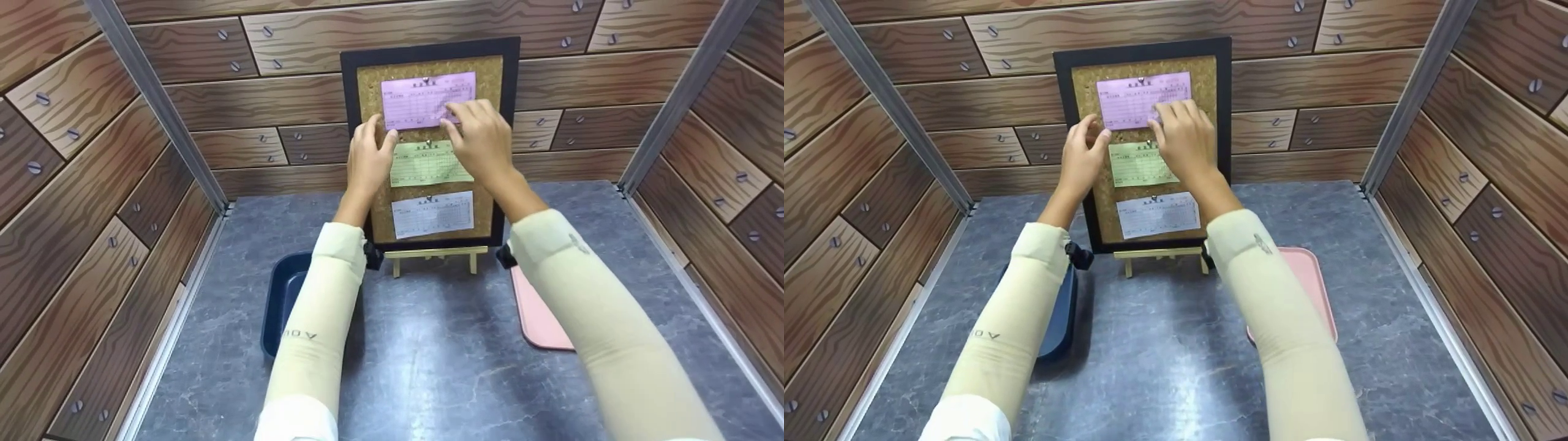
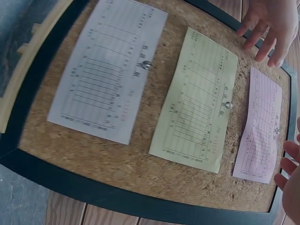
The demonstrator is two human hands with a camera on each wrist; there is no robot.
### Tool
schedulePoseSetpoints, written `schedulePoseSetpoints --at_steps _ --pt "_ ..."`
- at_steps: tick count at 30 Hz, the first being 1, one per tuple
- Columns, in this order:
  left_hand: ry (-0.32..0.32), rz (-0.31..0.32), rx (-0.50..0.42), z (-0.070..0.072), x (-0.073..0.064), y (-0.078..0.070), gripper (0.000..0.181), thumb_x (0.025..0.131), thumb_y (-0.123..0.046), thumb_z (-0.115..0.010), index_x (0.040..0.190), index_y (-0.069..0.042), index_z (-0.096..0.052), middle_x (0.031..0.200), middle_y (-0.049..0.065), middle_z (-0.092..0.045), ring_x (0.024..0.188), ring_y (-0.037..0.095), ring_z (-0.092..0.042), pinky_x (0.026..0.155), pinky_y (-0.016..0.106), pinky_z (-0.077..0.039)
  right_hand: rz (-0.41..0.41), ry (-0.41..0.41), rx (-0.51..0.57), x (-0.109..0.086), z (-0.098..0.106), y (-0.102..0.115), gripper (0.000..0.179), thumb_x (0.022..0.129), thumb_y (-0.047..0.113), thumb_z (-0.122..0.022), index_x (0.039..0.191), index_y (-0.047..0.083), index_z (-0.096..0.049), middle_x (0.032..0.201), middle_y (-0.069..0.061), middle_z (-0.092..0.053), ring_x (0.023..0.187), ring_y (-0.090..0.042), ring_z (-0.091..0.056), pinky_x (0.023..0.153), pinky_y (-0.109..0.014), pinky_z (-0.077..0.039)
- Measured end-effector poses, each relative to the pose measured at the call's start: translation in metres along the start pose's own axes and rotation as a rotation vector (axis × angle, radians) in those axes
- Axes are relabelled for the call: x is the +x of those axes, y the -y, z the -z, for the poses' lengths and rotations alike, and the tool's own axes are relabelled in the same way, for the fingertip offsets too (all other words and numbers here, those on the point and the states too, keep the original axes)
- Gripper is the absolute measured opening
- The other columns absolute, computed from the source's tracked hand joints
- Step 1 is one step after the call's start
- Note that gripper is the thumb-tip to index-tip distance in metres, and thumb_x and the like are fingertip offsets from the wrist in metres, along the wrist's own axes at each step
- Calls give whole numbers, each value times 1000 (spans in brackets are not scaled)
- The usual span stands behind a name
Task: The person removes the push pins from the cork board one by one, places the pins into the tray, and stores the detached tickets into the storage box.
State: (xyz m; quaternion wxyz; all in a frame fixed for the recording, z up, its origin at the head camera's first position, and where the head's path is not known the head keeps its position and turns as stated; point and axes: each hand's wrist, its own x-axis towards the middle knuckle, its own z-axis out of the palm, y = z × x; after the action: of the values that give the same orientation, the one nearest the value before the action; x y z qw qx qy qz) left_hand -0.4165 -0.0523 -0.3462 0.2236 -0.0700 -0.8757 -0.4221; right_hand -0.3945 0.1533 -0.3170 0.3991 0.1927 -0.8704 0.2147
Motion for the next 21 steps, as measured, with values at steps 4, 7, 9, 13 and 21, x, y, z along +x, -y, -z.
schedulePoseSetpoints --at_steps 4,7,9,13,21 --pt "-4 4 -40 0 7 -4 52 103 -35 -54 148 -12 -48 146 12 -51 133 25 -50 112 37 -40 -34 35 -21 16 -5 -1 34 99 33 -62 124 10 -68 117 -8 -71 110 -27 -60 90 -41 -52" --pt "-2 29 -98 0 11 -7 52 103 -34 -54 148 -10 -48 143 12 -52 126 22 -53 108 33 -42 -65 63 -34 26 -9 -2 34 99 33 -63 125 12 -68 117 -8 -71 111 -26 -60 89 -41 -53" --pt "1 45 -139 0 13 -9 51 103 -32 -54 148 -9 -48 141 11 -52 122 20 -54 105 31 -43 -83 74 -39 31 -12 -2 34 99 33 -63 125 12 -68 118 -7 -70 111 -26 -60 88 -41 -53" --pt "4 64 -207 -1 16 -11 51 103 -29 -54 148 -7 -47 136 11 -54 116 18 -56 99 26 -45 -95 73 -33 39 -17 -3 33 98 32 -64 125 13 -68 119 -7 -70 113 -26 -60 86 -42 -54" --pt "-1 76 -270 -2 18 -16 51 101 -26 -57 147 -6 -49 134 12 -57 111 20 -61 96 25 -48 -102 52 -22 48 -27 -6 31 97 30 -66 124 14 -70 122 -6 -70 116 -25 -61 85 -45 -55"
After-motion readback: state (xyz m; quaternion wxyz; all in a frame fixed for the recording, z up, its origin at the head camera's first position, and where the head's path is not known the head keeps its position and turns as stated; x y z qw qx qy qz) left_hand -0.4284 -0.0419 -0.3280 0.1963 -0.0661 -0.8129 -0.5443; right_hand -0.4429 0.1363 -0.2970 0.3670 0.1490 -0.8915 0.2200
